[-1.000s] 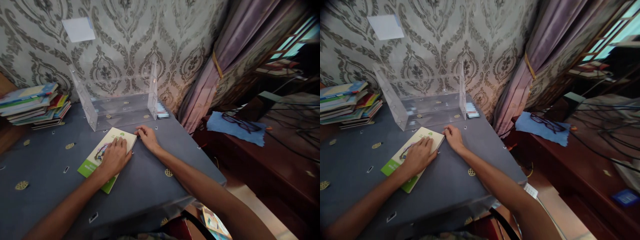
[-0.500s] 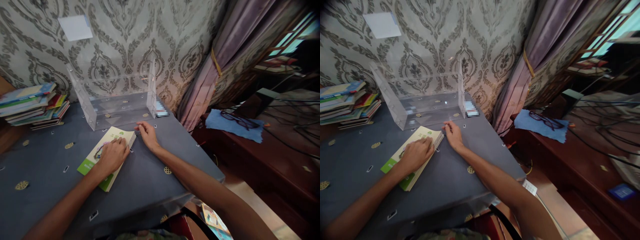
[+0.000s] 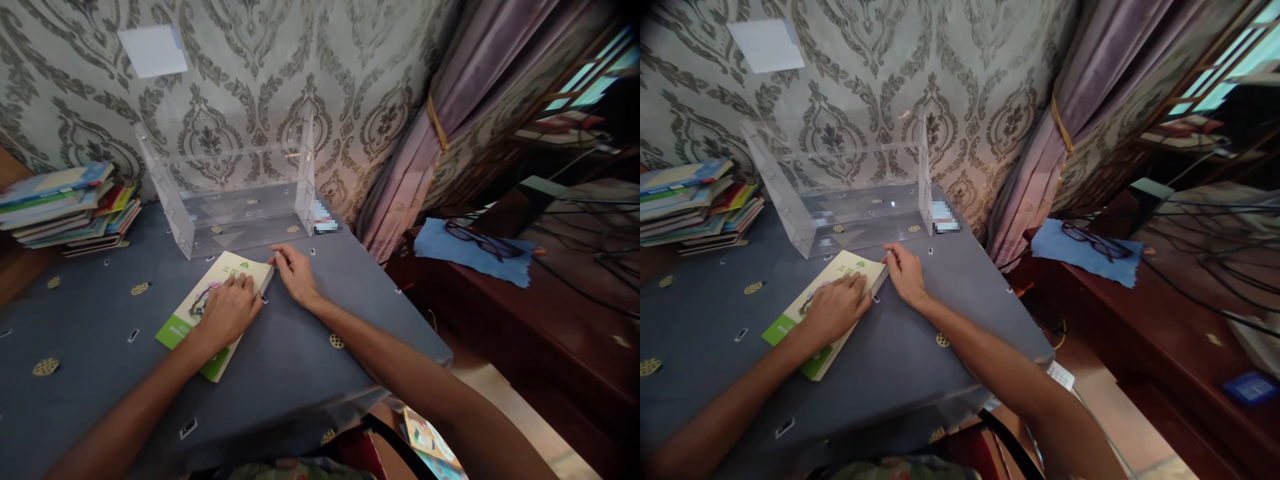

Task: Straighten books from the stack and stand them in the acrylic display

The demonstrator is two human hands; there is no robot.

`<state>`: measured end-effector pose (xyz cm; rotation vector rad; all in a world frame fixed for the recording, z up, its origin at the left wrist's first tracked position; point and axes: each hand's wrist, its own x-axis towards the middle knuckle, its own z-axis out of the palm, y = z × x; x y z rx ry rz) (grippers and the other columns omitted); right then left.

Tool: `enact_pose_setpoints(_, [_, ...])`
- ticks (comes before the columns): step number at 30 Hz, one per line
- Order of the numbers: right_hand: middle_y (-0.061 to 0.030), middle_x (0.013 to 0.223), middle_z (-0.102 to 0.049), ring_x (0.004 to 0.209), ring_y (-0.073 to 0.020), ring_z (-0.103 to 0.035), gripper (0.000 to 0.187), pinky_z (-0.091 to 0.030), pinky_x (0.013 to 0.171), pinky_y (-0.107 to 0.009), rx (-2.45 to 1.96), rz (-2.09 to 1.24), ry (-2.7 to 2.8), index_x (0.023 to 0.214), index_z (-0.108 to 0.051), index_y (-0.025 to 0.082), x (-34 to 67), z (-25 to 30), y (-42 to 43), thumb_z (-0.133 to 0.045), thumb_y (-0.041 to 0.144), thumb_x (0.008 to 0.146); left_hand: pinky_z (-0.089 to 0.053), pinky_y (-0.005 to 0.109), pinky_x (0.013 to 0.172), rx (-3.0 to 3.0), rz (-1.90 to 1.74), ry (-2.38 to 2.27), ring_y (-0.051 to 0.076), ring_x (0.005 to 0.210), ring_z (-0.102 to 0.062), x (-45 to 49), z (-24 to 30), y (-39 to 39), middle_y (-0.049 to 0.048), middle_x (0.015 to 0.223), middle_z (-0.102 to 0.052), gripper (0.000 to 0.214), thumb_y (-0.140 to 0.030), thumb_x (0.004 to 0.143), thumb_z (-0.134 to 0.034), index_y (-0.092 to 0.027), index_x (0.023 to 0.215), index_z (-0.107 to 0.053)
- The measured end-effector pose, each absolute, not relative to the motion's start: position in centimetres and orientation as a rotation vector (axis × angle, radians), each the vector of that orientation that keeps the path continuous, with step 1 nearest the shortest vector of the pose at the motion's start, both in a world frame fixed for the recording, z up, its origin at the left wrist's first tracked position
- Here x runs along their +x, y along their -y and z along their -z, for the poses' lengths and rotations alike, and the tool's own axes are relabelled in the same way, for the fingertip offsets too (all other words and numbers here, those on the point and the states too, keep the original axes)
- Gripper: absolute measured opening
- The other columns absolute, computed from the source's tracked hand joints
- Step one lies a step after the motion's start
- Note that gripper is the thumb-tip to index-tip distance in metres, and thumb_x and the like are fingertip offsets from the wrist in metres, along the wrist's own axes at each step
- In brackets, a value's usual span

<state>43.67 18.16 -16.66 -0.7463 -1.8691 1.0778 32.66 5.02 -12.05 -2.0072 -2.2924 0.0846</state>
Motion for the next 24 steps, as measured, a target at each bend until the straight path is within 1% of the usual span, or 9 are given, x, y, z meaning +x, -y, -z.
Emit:
enact_pose_setpoints(4, [-0.0036, 0.084, -0.074, 0.077, -0.0184, -0.065, 0.032, -0.046, 0.075, -0.028, -0.816, -0.913, 2.145, 0.116, -0.067, 0.019, 43.7, 16.5, -18.0, -0.043, 0.023, 0.096, -0.053, 0.039, 0.083, -1.997, -0.131, 2.274, 0.031, 0.110, -0.063, 33.1, 12.1, -4.9, 0.0197, 0.120, -0.066, 0.032, -0.029, 0.099, -0.042, -0.010, 0.116, -0.062])
enact_pose_setpoints(6, [-0.0056, 0.087, -0.075, 0.084, -0.0205, -0.066, 0.032, -0.046, 0.077, -0.029, -0.874, -0.808, 2.288, 0.116, -0.067, 0.018, 43.7, 16.5, -18.1, -0.044, 0.020, 0.094, -0.053, 0.039, 0.084, -2.003, -0.128, 2.263, 0.031, 0.113, -0.062, 33.0, 12.0, -4.9, 0.0190, 0.121, -0.066, 0.035, -0.033, 0.099, -0.044, -0.010, 0.118, -0.061])
enact_pose_setpoints(8, [-0.0068, 0.090, -0.075, 0.088, -0.0220, -0.067, 0.032, -0.045, 0.078, -0.030, -0.908, -0.733, 2.370, 0.116, -0.068, 0.018, 43.7, 16.4, -18.1, -0.045, 0.019, 0.094, -0.052, 0.038, 0.086, -2.028, -0.111, 2.278, 0.030, 0.112, -0.063, 32.4, 11.7, -4.9, 0.0161, 0.119, -0.067, 0.035, -0.039, 0.100, -0.044, -0.013, 0.114, -0.064])
enact_pose_setpoints(10, [-0.0065, 0.091, -0.076, 0.086, -0.0217, -0.068, 0.032, -0.045, 0.076, -0.029, -0.923, -0.705, 2.401, 0.117, -0.067, 0.019, 43.7, 16.3, -18.1, -0.045, 0.019, 0.094, -0.051, 0.036, 0.086, -2.042, -0.083, 2.337, 0.027, 0.109, -0.064, 31.2, 11.3, -4.9, 0.0121, 0.114, -0.070, 0.036, -0.040, 0.102, -0.041, -0.016, 0.106, -0.067])
enact_pose_setpoints(12, [-0.0057, 0.088, -0.076, 0.081, -0.0207, -0.067, 0.032, -0.044, 0.074, -0.028, -0.938, -0.689, 2.416, 0.116, -0.068, 0.019, 43.7, 16.2, -18.0, -0.045, 0.019, 0.094, -0.050, 0.034, 0.085, -2.012, -0.051, 2.420, 0.026, 0.110, -0.063, 29.5, 11.1, -4.7, 0.0097, 0.112, -0.070, 0.035, -0.036, 0.102, -0.039, -0.018, 0.103, -0.068])
enact_pose_setpoints(16, [-0.0061, 0.085, -0.075, 0.074, -0.0201, -0.066, 0.031, -0.043, 0.070, -0.027, -0.926, -0.648, 2.434, 0.114, -0.069, 0.019, 43.7, 16.1, -17.4, -0.046, 0.020, 0.093, -0.049, 0.033, 0.080, -1.858, 0.037, 2.548, 0.026, 0.111, -0.060, 26.0, 11.6, -3.7, 0.0081, 0.122, -0.065, 0.029, -0.032, 0.100, -0.043, -0.021, 0.111, -0.067])
enact_pose_setpoints(18, [-0.0066, 0.086, -0.075, 0.073, -0.0196, -0.065, 0.031, -0.042, 0.068, -0.027, -0.885, -0.655, 2.428, 0.113, -0.070, 0.019, 43.7, 16.1, -17.2, -0.046, 0.020, 0.093, -0.048, 0.032, 0.077, -1.817, 0.029, 2.579, 0.025, 0.105, -0.062, 25.0, 11.9, -3.2, 0.0076, 0.116, -0.064, 0.029, -0.033, 0.100, -0.041, -0.022, 0.112, -0.066])
enact_pose_setpoints(21, [-0.0063, 0.085, -0.074, 0.069, -0.0182, -0.063, 0.031, -0.042, 0.067, -0.027, -0.818, -0.711, 2.402, 0.109, -0.071, 0.018, 43.6, 16.3, -17.3, -0.045, 0.021, 0.092, -0.046, 0.032, 0.074, -1.771, -0.054, 2.593, 0.024, 0.094, -0.063, 24.7, 12.0, -2.9, 0.0084, 0.102, -0.063, 0.028, -0.033, 0.099, -0.042, -0.020, 0.103, -0.067])
enact_pose_setpoints(24, [-0.0047, 0.080, -0.073, 0.065, -0.0173, -0.061, 0.031, -0.043, 0.066, -0.027, -0.783, -0.796, 2.380, 0.107, -0.071, 0.017, 43.2, 16.5, -18.2, -0.044, 0.020, 0.091, -0.045, 0.032, 0.075, -1.730, -0.044, 2.631, 0.023, 0.089, -0.063, 24.9, 12.0, -3.0, 0.0097, 0.101, -0.062, 0.025, -0.030, 0.098, -0.044, -0.018, 0.096, -0.066])
